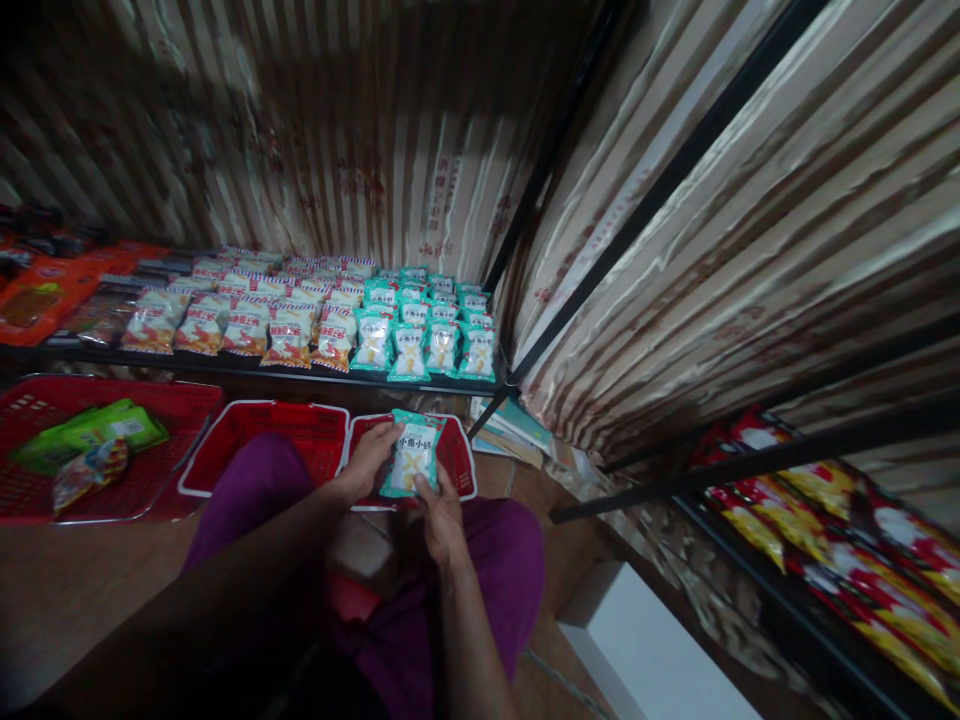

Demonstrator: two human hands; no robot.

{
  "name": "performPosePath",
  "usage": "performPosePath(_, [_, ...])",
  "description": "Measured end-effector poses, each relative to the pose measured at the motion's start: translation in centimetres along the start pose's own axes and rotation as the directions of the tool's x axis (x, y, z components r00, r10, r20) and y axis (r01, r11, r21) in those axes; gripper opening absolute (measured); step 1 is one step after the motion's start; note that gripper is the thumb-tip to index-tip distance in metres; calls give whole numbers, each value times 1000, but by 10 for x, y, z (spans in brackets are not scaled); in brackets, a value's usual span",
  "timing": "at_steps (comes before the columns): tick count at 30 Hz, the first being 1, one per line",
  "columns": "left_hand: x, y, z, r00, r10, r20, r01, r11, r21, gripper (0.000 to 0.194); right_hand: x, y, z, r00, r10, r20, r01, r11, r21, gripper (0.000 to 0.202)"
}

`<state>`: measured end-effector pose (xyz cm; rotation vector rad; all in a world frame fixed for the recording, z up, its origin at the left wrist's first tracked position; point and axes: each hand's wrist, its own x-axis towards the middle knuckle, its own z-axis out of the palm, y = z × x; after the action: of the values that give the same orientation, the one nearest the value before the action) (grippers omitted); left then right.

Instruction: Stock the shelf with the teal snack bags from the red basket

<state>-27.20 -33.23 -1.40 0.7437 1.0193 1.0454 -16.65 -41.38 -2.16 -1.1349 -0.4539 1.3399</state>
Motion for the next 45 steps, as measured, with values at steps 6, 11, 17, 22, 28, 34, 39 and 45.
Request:
performPosePath(6, [5,-1,7,1000,17,-20,-18,999,-44,41,3,-1,-4,1000,8,20,-8,1000,-24,47])
performPosePath(11, [10,4,11,998,34,-47,-36,999,-28,36,6,-2,-5,999,14,30,-14,1000,-13,50])
performPosePath(17, [16,12,20,996,82,-40,-83,996,-11,33,15,-3,-10,1000,10,19,-10,1000,0,54])
performPosePath(22, [25,20,31,994,106,-38,-106,994,-1,28,27,-10,-13,999,-11,47,11,1000,3,56])
performPosePath(28, [41,27,48,993,110,-33,-109,994,18,29,49,-24,-20,999,-30,13,29,999,23,65])
performPosePath(34, [52,31,66,987,117,113,-116,993,-21,38,74,-43,-31,996,-82,22,82,997,-9,67])
performPosePath(39, [66,19,78,975,87,206,-87,996,-8,44,97,-64,-36,989,-144,-21,143,989,-38,68])
performPosePath(45, [95,-2,95,978,161,136,-186,961,203,49,135,-89,-44,958,-282,-46,274,951,-141,62])
